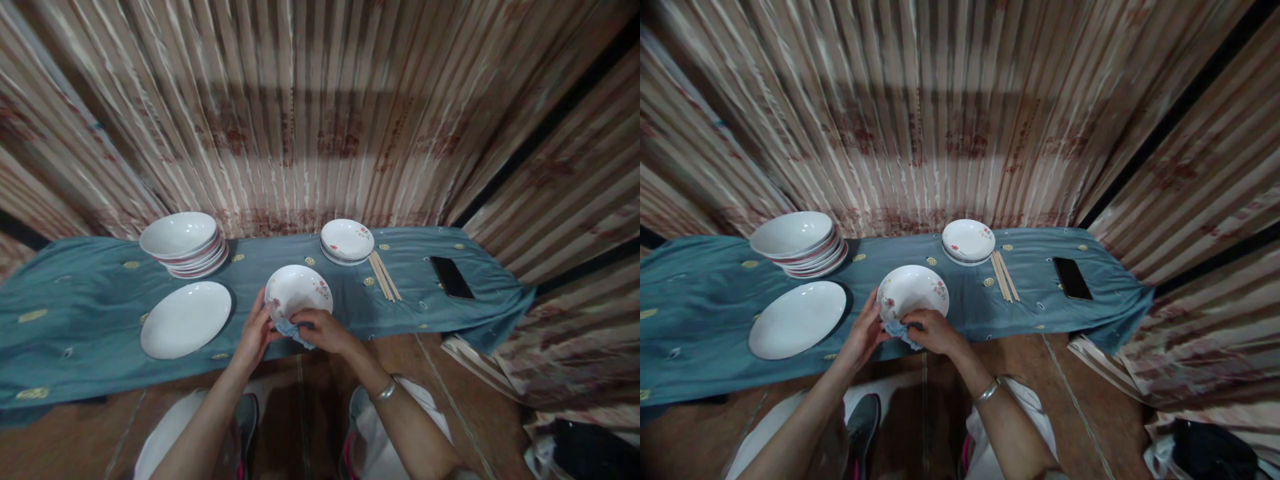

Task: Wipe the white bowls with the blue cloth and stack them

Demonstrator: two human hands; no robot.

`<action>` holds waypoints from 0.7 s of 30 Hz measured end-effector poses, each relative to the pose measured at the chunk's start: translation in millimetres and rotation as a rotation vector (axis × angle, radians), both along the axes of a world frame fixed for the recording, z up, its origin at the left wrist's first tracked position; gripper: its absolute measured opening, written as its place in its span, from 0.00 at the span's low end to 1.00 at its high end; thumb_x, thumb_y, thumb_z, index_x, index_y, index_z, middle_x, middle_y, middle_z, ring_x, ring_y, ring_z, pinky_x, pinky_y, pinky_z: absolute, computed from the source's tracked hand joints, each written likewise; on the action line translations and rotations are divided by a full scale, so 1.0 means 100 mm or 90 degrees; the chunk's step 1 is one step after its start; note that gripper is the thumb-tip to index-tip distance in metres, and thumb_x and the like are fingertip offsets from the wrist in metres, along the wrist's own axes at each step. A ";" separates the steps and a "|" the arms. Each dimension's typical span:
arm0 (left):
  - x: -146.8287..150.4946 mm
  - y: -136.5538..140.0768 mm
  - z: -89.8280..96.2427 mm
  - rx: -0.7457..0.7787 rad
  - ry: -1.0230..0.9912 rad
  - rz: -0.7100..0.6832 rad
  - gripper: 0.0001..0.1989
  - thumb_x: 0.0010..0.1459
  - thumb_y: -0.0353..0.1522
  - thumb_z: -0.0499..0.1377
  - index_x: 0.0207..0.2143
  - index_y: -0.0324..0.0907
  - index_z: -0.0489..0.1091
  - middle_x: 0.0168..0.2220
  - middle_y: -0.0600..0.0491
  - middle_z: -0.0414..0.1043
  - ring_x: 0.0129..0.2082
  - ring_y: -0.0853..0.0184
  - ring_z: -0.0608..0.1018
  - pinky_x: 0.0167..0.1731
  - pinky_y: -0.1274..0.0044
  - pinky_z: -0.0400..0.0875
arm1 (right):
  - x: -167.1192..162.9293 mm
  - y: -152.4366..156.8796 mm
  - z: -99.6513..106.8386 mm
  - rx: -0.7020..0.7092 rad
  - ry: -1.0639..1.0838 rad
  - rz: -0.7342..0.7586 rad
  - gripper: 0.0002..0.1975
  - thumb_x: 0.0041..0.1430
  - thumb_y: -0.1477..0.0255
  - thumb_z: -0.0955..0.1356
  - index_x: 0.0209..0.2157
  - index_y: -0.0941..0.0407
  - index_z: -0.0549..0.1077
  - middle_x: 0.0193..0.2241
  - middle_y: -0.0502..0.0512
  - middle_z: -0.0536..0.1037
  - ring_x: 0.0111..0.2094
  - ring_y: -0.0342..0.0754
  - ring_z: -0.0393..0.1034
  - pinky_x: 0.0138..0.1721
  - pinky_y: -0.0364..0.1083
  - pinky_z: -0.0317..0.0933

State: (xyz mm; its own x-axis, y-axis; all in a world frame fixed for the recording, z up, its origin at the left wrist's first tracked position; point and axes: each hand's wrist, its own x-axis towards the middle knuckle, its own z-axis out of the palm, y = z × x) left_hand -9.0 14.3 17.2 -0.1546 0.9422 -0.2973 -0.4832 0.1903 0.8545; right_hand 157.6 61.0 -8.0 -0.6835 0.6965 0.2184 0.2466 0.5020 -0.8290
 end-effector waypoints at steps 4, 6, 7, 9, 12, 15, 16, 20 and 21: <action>0.00 0.03 -0.03 0.002 0.051 0.007 0.47 0.44 0.34 0.68 0.64 0.48 0.51 0.40 0.50 0.77 0.29 0.64 0.79 0.24 0.75 0.76 | 0.25 -0.04 -0.03 0.103 -0.126 -0.068 0.12 0.53 0.80 0.67 0.38 0.56 0.77 0.40 0.55 0.80 0.43 0.49 0.72 0.48 0.46 0.62; -0.01 0.05 -0.04 0.013 0.063 -0.003 0.46 0.43 0.36 0.68 0.64 0.48 0.53 0.41 0.50 0.77 0.30 0.63 0.79 0.25 0.74 0.76 | 0.35 -0.03 -0.06 0.150 -0.170 -0.111 0.11 0.53 0.79 0.67 0.38 0.56 0.77 0.39 0.55 0.80 0.43 0.49 0.72 0.49 0.47 0.61; -0.01 0.07 -0.04 0.016 0.068 -0.005 0.46 0.43 0.36 0.68 0.64 0.48 0.53 0.41 0.50 0.77 0.30 0.63 0.79 0.25 0.74 0.76 | 0.39 -0.01 -0.07 0.170 -0.185 -0.130 0.11 0.54 0.79 0.67 0.38 0.56 0.77 0.40 0.55 0.80 0.43 0.48 0.72 0.50 0.48 0.60; 0.00 0.09 -0.05 0.018 0.076 -0.005 0.47 0.43 0.38 0.68 0.64 0.48 0.52 0.41 0.50 0.77 0.30 0.63 0.79 0.25 0.74 0.76 | 0.44 0.04 -0.09 0.209 -0.213 -0.168 0.10 0.55 0.80 0.66 0.37 0.56 0.77 0.40 0.55 0.80 0.43 0.48 0.71 0.50 0.47 0.59; 0.02 0.12 -0.07 0.020 0.080 -0.006 0.48 0.42 0.39 0.69 0.64 0.48 0.52 0.43 0.49 0.77 0.32 0.62 0.79 0.25 0.74 0.76 | 0.43 0.16 -0.10 0.265 -0.271 -0.219 0.10 0.55 0.81 0.65 0.35 0.57 0.76 0.39 0.56 0.79 0.43 0.48 0.70 0.51 0.48 0.59; 0.06 0.16 -0.10 0.014 0.081 -0.008 0.47 0.43 0.40 0.68 0.64 0.49 0.52 0.47 0.47 0.75 0.36 0.59 0.78 0.25 0.73 0.77 | 0.36 0.30 -0.13 0.300 -0.328 -0.279 0.10 0.57 0.82 0.64 0.34 0.58 0.75 0.39 0.58 0.78 0.44 0.49 0.68 0.52 0.49 0.58; 0.07 0.17 -0.11 0.011 0.082 -0.008 0.47 0.43 0.40 0.68 0.64 0.49 0.52 0.48 0.47 0.74 0.37 0.58 0.78 0.25 0.73 0.77 | 0.33 0.35 -0.14 0.307 -0.340 -0.300 0.10 0.57 0.82 0.63 0.34 0.58 0.75 0.40 0.59 0.77 0.45 0.49 0.68 0.53 0.49 0.58; 0.10 0.22 -0.16 0.004 0.070 -0.006 0.46 0.45 0.38 0.67 0.64 0.52 0.51 0.55 0.47 0.68 0.43 0.56 0.76 0.27 0.72 0.78 | 0.19 0.52 -0.19 0.307 -0.347 -0.379 0.10 0.60 0.82 0.62 0.38 0.59 0.73 0.45 0.61 0.74 0.47 0.49 0.66 0.52 0.49 0.59; 0.10 0.23 -0.16 0.002 0.062 -0.007 0.45 0.45 0.38 0.67 0.64 0.53 0.51 0.56 0.48 0.67 0.44 0.56 0.76 0.27 0.72 0.78 | 0.15 0.55 -0.20 0.295 -0.336 -0.392 0.11 0.60 0.82 0.61 0.40 0.59 0.72 0.46 0.62 0.73 0.48 0.50 0.66 0.52 0.49 0.59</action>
State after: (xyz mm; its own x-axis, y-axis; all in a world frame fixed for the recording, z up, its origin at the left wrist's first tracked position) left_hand 1.4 37.4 0.9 -0.1730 0.9450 -0.2776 -0.3953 0.1915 0.8984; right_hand 173.0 116.3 -28.3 -0.3122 0.8902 0.3318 0.8671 0.4097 -0.2832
